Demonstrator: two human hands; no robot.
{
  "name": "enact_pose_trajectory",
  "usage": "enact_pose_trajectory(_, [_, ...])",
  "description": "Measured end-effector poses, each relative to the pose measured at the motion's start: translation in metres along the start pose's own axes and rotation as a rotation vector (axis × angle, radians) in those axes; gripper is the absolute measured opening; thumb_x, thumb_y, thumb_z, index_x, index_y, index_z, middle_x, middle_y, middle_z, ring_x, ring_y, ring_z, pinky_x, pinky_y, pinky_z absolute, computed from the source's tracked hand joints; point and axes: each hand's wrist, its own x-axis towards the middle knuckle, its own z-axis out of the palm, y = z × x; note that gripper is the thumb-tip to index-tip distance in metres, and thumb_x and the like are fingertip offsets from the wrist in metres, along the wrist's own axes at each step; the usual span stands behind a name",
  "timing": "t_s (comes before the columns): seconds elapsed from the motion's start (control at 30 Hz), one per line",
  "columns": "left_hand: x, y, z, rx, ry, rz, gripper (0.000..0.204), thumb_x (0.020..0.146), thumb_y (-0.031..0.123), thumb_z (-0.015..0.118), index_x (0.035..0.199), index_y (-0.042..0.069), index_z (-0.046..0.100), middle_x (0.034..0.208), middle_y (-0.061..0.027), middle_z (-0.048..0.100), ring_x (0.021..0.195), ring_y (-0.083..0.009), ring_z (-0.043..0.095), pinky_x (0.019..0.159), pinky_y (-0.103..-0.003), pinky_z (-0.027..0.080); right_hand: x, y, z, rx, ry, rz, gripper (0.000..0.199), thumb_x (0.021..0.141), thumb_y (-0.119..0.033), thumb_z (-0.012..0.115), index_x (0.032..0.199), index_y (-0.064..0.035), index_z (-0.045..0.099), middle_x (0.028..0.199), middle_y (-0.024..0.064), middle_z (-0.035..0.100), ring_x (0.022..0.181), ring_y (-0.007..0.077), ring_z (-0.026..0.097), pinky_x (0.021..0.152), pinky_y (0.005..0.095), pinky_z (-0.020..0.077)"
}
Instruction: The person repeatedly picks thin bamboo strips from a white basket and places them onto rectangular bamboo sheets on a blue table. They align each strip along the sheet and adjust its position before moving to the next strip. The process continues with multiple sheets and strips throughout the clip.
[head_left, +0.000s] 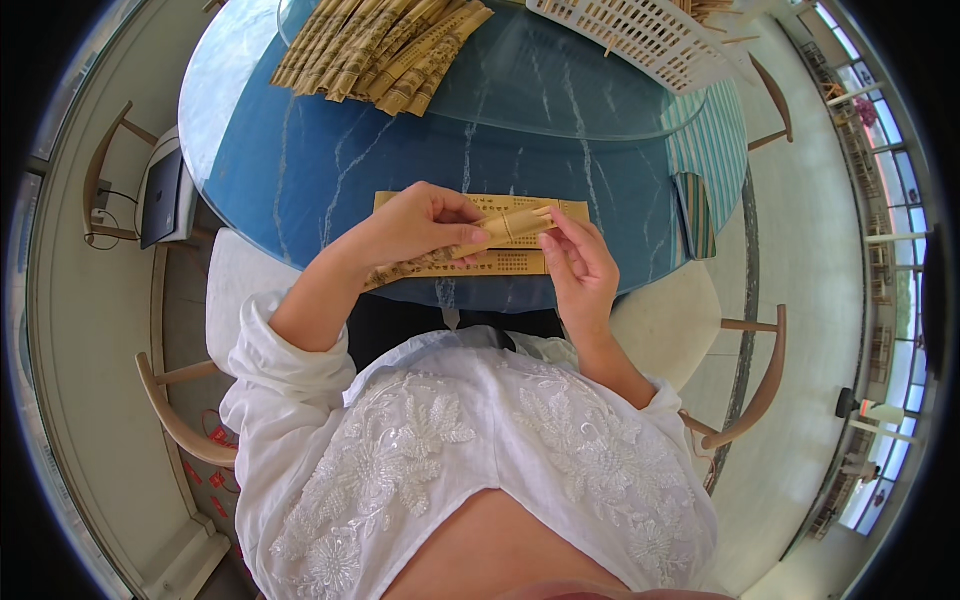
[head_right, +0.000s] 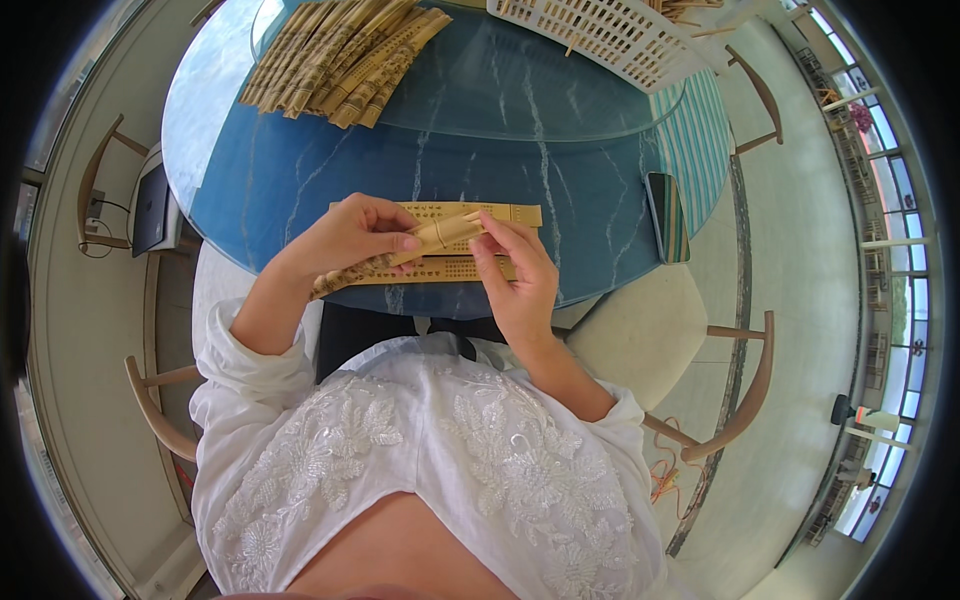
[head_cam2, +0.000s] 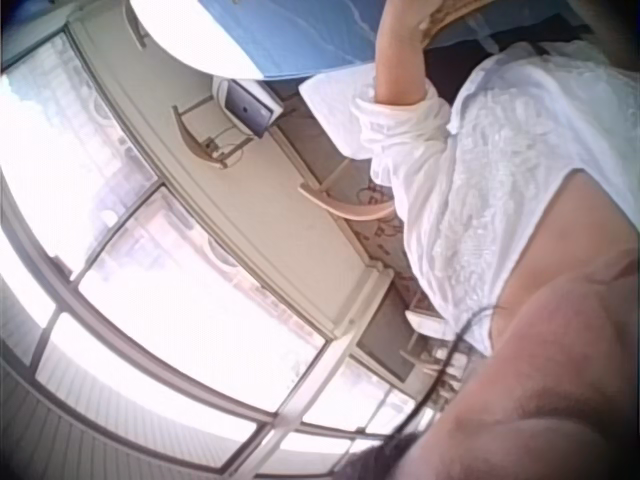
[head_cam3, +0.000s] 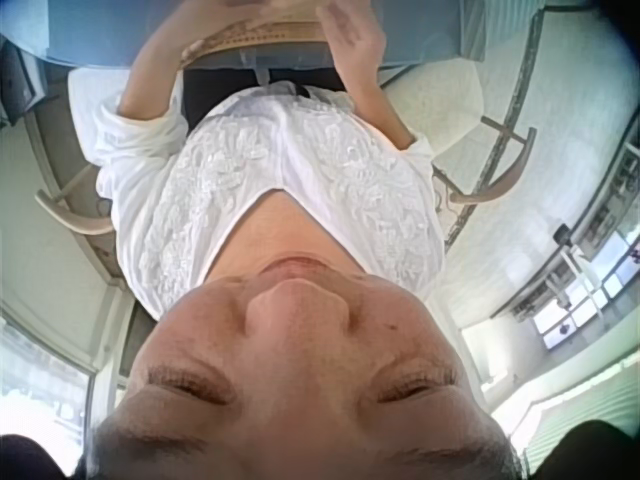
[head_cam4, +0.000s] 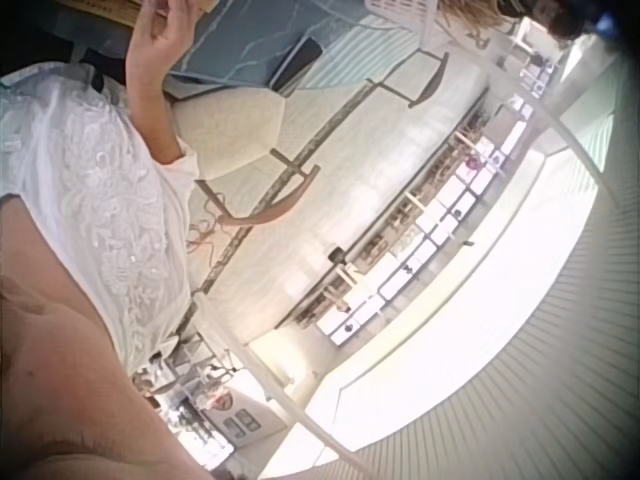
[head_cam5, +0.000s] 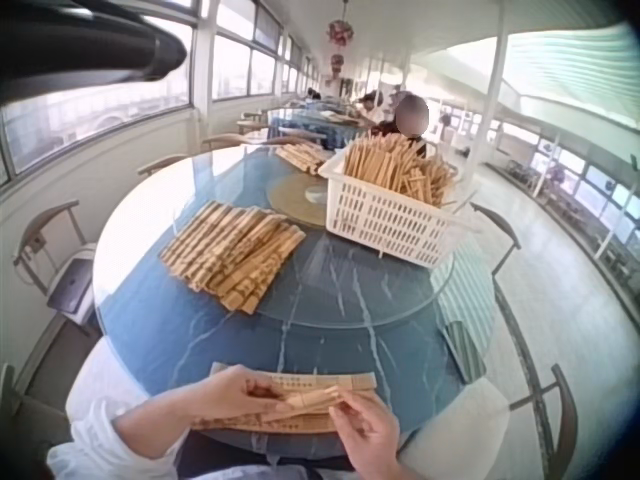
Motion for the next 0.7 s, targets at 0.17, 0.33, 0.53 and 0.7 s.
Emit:
enact_pose_trajectory(0.17, [0.004,-0.008,0.004,0.067,0.033,0.045,0.023,0.091,0.013,0.071,0.106,-0.003,0.072,0.088,-0.0030,0.072,0.078,-0.0050,0.061,0.071,-0.020,0.048,-0.011,-0.005,0.008,0.210,-0.069,0.191,0.030,0.091,0.003,0.065,0.121,0.0024,0.064,0.113,0.0090,0.062,0.098,0.0119,0.062,0.083,0.0248,0.0522])
enact_pose_trajectory(0.33, [0.012,-0.008,0.012,0.050,0.053,0.075,0.021,0.090,0.013,0.071,0.104,-0.003,0.072,0.087,-0.0028,0.072,0.076,-0.0047,0.060,0.069,-0.020,0.048,-0.016,-0.008,0.019,0.369,-0.071,0.328,0.017,0.092,0.002,0.065,0.109,0.0056,0.064,0.106,0.0075,0.065,0.096,0.0119,0.064,0.086,0.0238,0.0522])
enact_pose_trajectory(0.53, [0.019,-0.014,0.024,0.144,0.169,0.177,0.019,0.092,0.011,0.069,0.103,-0.004,0.071,0.089,-0.0051,0.071,0.076,-0.0064,0.062,0.068,-0.019,0.049,-0.008,0.003,0.015,0.335,-0.049,0.334,0.017,0.092,0.002,0.065,0.109,0.0054,0.064,0.103,0.0088,0.067,0.095,0.0130,0.066,0.085,0.0257,0.0549])
enact_pose_trajectory(0.7, [-0.008,0.007,0.017,0.341,0.196,0.044,0.022,0.095,0.014,0.066,0.108,-0.003,0.070,0.089,-0.0058,0.071,0.078,-0.0089,0.064,0.068,-0.022,0.051,0.010,0.000,-0.013,0.211,0.129,0.312,0.018,0.092,0.001,0.065,0.109,0.0050,0.065,0.103,0.0097,0.068,0.092,0.0142,0.067,0.084,0.0283,0.0561])
